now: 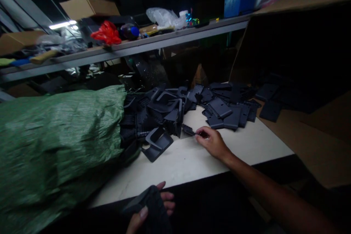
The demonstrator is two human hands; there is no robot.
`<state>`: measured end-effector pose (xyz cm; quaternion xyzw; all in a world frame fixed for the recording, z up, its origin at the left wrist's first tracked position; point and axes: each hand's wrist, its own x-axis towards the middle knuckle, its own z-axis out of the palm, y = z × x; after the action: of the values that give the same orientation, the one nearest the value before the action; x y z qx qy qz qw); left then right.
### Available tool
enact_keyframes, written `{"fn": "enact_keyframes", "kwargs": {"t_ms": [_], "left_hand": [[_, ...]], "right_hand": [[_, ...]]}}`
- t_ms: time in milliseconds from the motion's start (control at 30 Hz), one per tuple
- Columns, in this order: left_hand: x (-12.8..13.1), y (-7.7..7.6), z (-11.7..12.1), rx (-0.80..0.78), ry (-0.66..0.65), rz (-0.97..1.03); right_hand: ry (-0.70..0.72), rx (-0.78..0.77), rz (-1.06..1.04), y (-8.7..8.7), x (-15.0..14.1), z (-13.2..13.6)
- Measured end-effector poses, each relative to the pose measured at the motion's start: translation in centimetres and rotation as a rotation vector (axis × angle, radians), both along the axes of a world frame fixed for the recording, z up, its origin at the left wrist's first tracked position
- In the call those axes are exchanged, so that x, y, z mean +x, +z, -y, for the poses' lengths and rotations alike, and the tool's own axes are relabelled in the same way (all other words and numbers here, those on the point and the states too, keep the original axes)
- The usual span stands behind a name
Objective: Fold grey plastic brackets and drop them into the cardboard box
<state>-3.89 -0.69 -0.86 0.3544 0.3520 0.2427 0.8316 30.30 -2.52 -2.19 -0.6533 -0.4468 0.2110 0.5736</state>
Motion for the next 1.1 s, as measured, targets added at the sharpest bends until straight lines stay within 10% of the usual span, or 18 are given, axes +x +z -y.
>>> {"fn": "enact_keyframes", "kwargs": {"t_ms": [367,600,767,933,1100], "left_hand": [[1.7,1.8,0.0,-0.026,0.045,0.023],[1.8,2.2,0.6,-0.090,-0.136,0.088],[3.0,2.0,0.5,-0.073,-0.230,0.135],[3.8,0.9,0.2,-0.175,0.051,0.364],[4.5,-0.1,0.0,-0.200,0.389,0.393]], "right_hand": [[-0.138,-0.391,-0.226,-2.9,2.5,8.2],[-0.179,-0.427,0.696,0.8,3.3,6.9],[-0.022,-0.552,0.932,0.0,3.0,2.6],[0.076,-0.417,0.646,-0.4,2.1,2.4],[0.278,-0.150,0.191,3.5,-5.3,6.6]]}}
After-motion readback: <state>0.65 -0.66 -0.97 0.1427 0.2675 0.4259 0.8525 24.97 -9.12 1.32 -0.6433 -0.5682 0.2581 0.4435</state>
